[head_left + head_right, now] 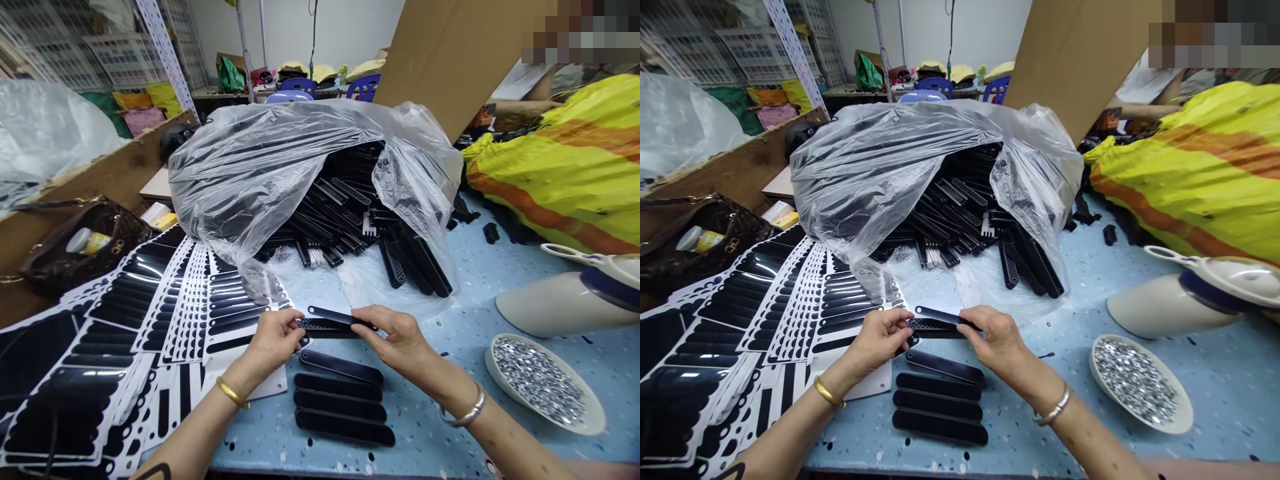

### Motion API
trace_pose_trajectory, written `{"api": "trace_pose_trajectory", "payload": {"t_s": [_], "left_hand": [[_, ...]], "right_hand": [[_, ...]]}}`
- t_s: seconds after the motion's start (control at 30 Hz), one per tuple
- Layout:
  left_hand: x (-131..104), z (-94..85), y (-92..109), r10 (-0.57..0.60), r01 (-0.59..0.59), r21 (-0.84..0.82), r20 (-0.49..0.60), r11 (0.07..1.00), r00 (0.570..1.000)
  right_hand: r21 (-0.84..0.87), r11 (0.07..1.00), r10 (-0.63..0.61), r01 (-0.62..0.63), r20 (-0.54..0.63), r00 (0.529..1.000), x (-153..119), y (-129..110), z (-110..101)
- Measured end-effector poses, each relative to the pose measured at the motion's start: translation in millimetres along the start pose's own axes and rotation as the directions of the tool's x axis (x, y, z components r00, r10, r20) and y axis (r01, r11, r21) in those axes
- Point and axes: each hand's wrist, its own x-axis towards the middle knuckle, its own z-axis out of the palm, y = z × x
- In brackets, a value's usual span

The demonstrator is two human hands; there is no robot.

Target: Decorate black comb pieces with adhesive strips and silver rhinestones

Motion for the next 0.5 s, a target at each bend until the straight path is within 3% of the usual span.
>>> {"api": "trace_pose_trajectory", "payload": {"t_s": [0.23, 0.5], "left_hand": [[0, -1.0, 0, -0.120, 0.133, -0.124, 0.109, 0.983, 0.987], [1, -1.7, -3, -0.105, 0.116, -0.119, 0.093, 0.986, 0.990]], "right_hand": [[-0.012, 0.997, -0.079, 0.079, 0.022, 0.997, -20, -9, -6], [-0.093, 0.973, -0.210, 0.213, 0.036, 0.977, -14, -16, -3]]}}
